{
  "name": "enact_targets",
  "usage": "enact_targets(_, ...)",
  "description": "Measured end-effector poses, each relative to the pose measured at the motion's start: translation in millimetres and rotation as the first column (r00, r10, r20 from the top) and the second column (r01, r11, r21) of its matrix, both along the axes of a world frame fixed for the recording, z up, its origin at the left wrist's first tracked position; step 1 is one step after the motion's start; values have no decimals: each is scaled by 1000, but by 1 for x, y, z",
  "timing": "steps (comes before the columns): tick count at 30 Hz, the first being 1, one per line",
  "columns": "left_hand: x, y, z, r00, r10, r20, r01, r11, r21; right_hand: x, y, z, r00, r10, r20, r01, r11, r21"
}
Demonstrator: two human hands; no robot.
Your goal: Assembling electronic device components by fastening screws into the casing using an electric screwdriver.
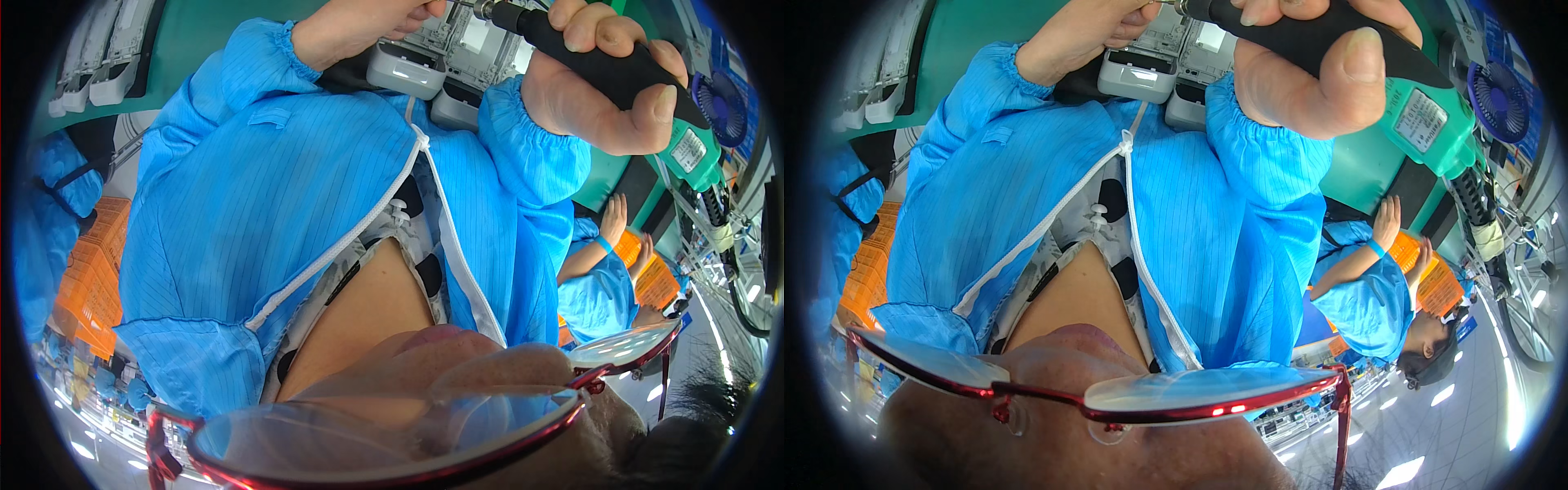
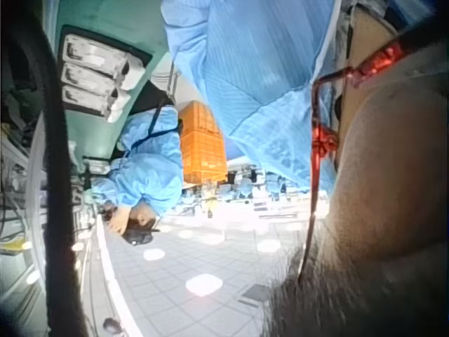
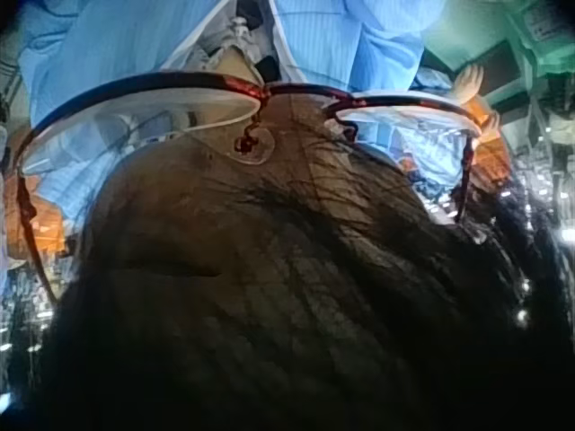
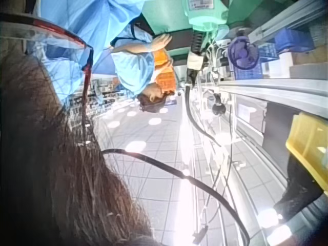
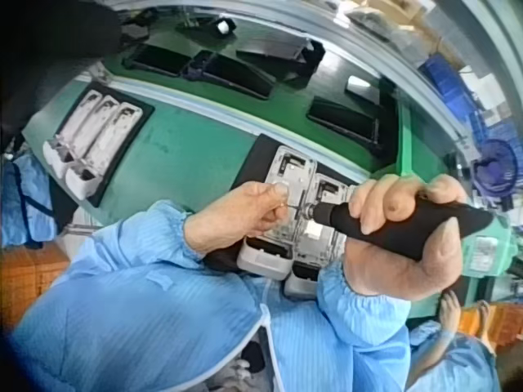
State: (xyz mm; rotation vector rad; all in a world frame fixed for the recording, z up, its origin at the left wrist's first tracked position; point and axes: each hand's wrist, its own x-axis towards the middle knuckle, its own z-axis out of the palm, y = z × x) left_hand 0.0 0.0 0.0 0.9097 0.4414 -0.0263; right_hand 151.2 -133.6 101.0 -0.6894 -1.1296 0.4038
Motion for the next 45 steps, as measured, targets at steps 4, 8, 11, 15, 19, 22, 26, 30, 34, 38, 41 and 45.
enact_targets(4, -4, -1, 0, 1000, 5, -9, -5, 1000, 0, -16, -1, 12, 997, -14, -72, 6, 994, -107)
enact_targets(8, -1, -8, 1, 1000, 8, 15, -8, 1000, -7, -7, 0, 2, 999, -17, 52, 18, 999, -33)
enact_targets(11, -3, -3, -5, 1000, 10, 20, -9, 999, -39, -19, 5, -1, 997, -79, 9, 79, 996, -49)
enact_targets(15, 2, 0, 1, 1000, -6, 10, 6, 1000, -25, -11, 5, 0, 998, -47, 37, 48, 999, -24)
enact_targets(19, 2, -3, 4, 1000, 12, -19, -11, 1000, 12, -9, 4, -1, 998, -40, 40, 41, 999, -22)
enact_targets(22, 3, -3, 5, 1000, 15, 4, -15, 1000, 18, -14, 1, 5, 998, -51, 23, 52, 998, -39)
enact_targets(26, -8, 11, -7, 994, 89, 67, -70, 967, -246, 1, -14, -13, 989, -87, -121, 89, 996, 6)
enact_targets(30, -7, 20, -10, 980, 192, 56, -171, 951, -258, -9, -56, -16, 977, -178, -114, 170, 982, -80)
enact_targets(34, -2, 24, -10, 971, 231, 62, -202, 931, -304, -15, -67, -35, 963, -211, -168, 196, 975, -101)
enact_targets(38, 7, 26, -16, 991, 113, 67, -69, 883, -465, -22, -57, -46, 965, -169, -202, 163, 986, -47)
enact_targets(41, 10, 26, -19, 985, 99, 142, -16, 867, -498, -1, -52, -62, 979, -155, -130, 142, 984, -104)
enact_targets(45, 23, 20, -14, 989, 14, 146, 49, 904, -425, 0, -44, -71, 988, -82, -129, 71, 994, -84)
